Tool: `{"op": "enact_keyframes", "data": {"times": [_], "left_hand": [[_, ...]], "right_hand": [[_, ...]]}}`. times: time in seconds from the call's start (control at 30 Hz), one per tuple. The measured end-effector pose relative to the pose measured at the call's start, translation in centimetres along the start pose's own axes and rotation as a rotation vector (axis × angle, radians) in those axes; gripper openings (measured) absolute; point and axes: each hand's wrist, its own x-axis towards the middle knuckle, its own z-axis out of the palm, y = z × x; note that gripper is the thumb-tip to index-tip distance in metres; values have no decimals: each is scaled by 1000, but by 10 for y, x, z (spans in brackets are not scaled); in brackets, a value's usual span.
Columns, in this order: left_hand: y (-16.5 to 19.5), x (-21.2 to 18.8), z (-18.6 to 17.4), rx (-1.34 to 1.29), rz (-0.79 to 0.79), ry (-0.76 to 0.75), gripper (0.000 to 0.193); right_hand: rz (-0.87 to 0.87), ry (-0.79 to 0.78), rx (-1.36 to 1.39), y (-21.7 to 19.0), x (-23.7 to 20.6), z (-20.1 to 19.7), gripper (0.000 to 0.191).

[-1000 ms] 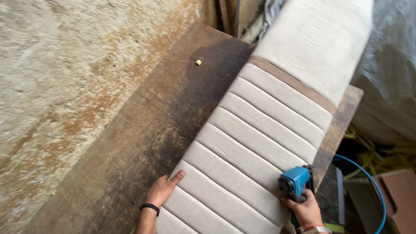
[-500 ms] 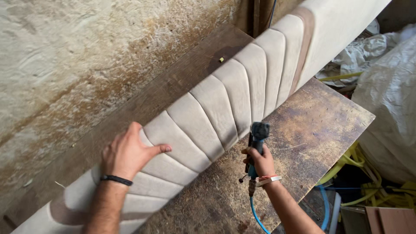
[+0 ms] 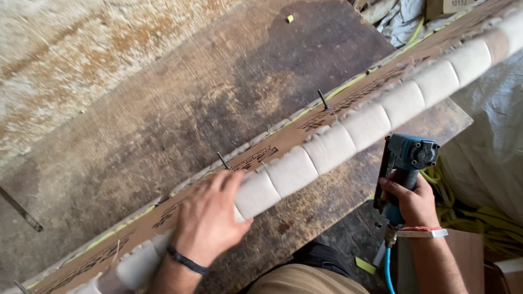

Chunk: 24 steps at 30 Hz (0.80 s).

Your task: The person staples beige fabric onto a long padded cushion using a pneumatic staple gun, then flips the cushion and trims excess black fabric along the edge with scissors. The person also folds and staples the fabric at the corners to finish the edge.

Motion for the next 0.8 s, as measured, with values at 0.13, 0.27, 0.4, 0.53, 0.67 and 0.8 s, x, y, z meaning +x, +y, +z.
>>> {"op": "enact_keyframes", "data": {"times": [0.13,0.27,0.4,0.53,0.67,0.8], "left_hand": [[33,-32,73,20,59,-65,83],[54,-57,170,233,214,150,80],[56,-86,271,198,291,216,75],[44,-104,346,-63,366,262,79],[29,-113,388,-267,266,263,78],[34,-113,404,-170,297,348,79]], "right_hand": [[138,48,-6,13,-39,-32,17],[188,132,-98,43,-89,-59,18],[260,182,-361,75,-157,-90,25],[207,49,-267,103,-204,-104,22],[231,-38,-288,136,-221,-99,19],[242,-132,-330,158,-214,-103,14]]}}
